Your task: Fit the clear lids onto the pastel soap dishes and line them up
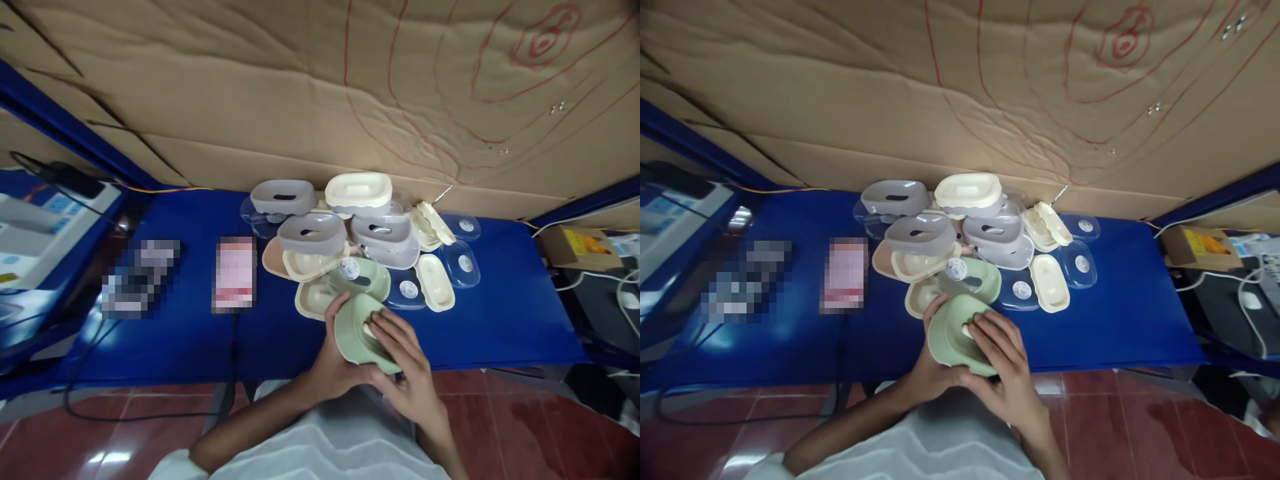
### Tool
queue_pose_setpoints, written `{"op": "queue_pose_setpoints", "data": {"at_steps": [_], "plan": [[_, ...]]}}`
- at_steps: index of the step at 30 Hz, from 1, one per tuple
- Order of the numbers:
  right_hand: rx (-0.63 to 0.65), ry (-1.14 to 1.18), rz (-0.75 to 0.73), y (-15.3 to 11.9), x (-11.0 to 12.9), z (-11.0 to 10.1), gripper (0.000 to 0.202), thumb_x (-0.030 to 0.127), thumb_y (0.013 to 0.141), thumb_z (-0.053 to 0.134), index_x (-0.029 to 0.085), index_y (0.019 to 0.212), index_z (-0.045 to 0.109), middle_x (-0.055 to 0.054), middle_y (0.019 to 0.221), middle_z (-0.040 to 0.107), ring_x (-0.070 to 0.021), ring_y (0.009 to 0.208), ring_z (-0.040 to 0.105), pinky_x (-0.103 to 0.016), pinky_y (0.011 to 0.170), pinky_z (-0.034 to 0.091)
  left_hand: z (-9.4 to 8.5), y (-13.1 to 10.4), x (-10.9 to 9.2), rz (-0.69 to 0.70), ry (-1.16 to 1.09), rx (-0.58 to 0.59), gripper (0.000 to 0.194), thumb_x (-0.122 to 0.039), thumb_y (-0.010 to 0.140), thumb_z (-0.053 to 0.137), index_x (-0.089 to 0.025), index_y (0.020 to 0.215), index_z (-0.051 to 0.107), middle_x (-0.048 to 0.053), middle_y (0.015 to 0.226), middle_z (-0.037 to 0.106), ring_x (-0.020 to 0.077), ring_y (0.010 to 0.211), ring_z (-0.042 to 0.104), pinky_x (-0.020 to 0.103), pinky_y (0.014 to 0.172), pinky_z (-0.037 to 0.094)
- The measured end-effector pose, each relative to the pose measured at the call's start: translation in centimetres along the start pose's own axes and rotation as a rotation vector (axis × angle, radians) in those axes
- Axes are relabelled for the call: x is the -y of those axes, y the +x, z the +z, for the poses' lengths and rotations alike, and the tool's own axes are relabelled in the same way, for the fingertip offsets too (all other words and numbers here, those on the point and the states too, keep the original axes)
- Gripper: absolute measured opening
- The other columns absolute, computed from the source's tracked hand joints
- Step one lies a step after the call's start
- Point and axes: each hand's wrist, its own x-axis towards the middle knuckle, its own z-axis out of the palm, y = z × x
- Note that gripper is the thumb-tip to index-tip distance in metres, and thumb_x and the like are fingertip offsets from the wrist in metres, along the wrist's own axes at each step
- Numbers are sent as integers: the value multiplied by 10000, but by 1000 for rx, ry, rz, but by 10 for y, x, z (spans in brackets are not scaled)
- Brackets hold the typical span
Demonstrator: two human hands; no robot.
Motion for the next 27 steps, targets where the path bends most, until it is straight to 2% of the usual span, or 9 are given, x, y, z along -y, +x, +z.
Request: {"op": "queue_pose_setpoints", "data": {"at_steps": [2,5,8,11,13,17,20,24,27], "plan": [[-216,164,61,-7,2,10,332,392,1088,549,307,1358,722,-85,1319,754,-305,1258,701,-546,1096,563,-2,-1,3,-4,-4,39,1153,-459,717,982,-360,1585,230,155,1506,558,353,1376,607,563,1210,429],[-440,237,141,-19,-10,0,351,389,1120,464,301,1089,802,-57,1117,794,-281,1098,755,-535,1011,598,-4,-5,10,32,1,121,1260,-413,620,1036,-400,1595,237,165,1614,473,395,1455,537,599,1234,390],[-202,33,10,-23,-16,-17,464,616,1029,588,282,1300,761,-106,1310,755,-351,1274,692,-617,1133,514,-2,-5,11,34,20,137,1213,-408,645,1025,-396,1584,258,167,1601,488,391,1460,538,601,1254,366],[-27,-6,-83,-22,-11,-14,488,487,1030,654,302,1481,646,-104,1405,722,-326,1322,678,-609,1206,459,1,-1,5,-19,22,93,1123,-431,741,969,-378,1590,235,137,1459,594,344,1341,637,581,1200,439],[-83,60,-14,-26,-7,-4,400,407,1054,613,305,1434,686,-92,1321,765,-313,1225,733,-567,1133,534,0,0,3,-12,59,81,1132,-423,731,974,-374,1590,237,123,1438,596,338,1310,650,577,1169,468],[-682,-13,365,-39,-20,-4,386,465,1073,520,233,1193,805,-60,874,788,-273,769,756,-418,725,627,-8,-1,2,111,154,168,1164,-376,693,987,-387,1582,236,169,1615,437,363,1360,609,568,1116,511],[-1160,-455,538,-43,-65,-41,465,516,1043,552,150,1167,811,-127,935,781,-315,843,737,-449,772,598,-15,-4,2,143,210,210,1077,-330,726,966,-395,1549,274,180,1674,367,352,1363,608,541,1083,534],[-898,-756,613,-45,-143,-98,630,577,1039,492,49,1221,783,-274,1105,773,-428,1077,729,-580,949,553,-25,-14,5,121,299,215,1048,-311,712,987,-353,1529,332,216,1682,356,386,1475,516,570,1154,464],[-632,-761,663,-43,-169,-112,702,608,1066,372,81,1420,672,-299,1400,665,-485,1365,587,-782,1108,362,-32,-23,11,104,372,183,1064,-310,659,1021,-331,1505,376,226,1670,389,404,1546,435,607,1219,381]]}}
